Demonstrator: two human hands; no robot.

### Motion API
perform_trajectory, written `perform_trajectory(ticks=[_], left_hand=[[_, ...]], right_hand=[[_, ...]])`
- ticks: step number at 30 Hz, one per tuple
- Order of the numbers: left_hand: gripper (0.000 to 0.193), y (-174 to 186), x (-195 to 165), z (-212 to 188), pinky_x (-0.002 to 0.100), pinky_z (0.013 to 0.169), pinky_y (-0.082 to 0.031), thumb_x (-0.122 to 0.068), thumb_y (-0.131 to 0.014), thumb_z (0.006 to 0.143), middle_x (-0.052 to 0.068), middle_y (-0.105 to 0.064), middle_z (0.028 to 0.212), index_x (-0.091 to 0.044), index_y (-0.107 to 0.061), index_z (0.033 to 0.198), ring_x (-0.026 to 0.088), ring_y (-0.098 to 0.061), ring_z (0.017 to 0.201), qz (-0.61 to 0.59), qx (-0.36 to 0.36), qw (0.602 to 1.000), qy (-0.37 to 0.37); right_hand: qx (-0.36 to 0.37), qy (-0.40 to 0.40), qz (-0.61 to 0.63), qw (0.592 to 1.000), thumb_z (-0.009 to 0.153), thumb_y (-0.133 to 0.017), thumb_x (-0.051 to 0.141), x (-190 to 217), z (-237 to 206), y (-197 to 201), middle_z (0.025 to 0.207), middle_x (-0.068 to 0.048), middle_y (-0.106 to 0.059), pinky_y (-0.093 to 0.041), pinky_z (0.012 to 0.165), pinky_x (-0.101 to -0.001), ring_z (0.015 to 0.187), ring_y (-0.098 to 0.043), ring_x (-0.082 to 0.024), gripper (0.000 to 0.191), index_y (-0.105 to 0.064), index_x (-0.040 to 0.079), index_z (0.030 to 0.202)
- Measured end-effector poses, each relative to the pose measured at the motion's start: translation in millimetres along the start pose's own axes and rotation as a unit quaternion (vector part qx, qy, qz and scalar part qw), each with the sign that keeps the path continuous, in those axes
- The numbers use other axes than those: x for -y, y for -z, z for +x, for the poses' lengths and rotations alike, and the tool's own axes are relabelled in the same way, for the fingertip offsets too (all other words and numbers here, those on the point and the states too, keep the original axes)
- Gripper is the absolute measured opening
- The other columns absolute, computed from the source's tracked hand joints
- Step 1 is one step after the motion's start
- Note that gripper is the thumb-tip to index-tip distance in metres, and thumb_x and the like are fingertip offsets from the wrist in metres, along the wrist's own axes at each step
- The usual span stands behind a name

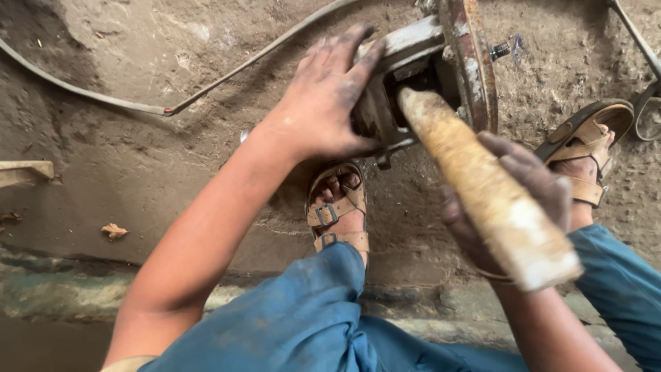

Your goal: The person sits on the ground repairing a water pump motor assembly. They use a spanner to loosen and tighten bolts inside the pump housing, reposition the housing, and work on the shaft and mounting parts by hand.

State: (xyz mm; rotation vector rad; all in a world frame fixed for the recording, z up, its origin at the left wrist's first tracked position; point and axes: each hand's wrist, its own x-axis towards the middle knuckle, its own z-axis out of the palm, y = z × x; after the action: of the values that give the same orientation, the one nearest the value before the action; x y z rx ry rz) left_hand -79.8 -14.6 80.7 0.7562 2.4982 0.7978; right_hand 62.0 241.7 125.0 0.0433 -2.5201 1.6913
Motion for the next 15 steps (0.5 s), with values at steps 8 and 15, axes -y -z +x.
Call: perform_trajectory(ticks=[8,15], left_hand=[[0.128,-11.8,-12.4,10.3,0.056,0.125,-0.014,-0.079,-0.084,0.062,0.022,-0.042,0.153,-0.003,-0.039,0.154,0.043,-0.031,0.147,0.061,-0.058,0.996,-0.006],[0.148,-33.0,-24.1,31.6,0.055,0.116,-0.033,-0.082,-0.09,0.056,0.03,-0.043,0.15,0.002,-0.02,0.156,0.044,-0.044,0.136,0.057,-0.101,0.991,-0.072]], right_hand=[[0.026,0.129,-0.068,0.989,0.097,-0.079,0.017,0.3,13.7,8.3,0.135,-0.018,-0.056,-0.063,0.107,-0.0361,0.131,-0.065,-0.029,0.059,-0.039,0.003,0.138],[0.044,0.102,-0.035,0.993,0.1,-0.079,0.016,8.4,17.8,8.6,0.135,-0.017,-0.059,-0.06,0.113,-0.034,0.134,-0.065,-0.025,0.055,-0.04,0.005,0.138]])
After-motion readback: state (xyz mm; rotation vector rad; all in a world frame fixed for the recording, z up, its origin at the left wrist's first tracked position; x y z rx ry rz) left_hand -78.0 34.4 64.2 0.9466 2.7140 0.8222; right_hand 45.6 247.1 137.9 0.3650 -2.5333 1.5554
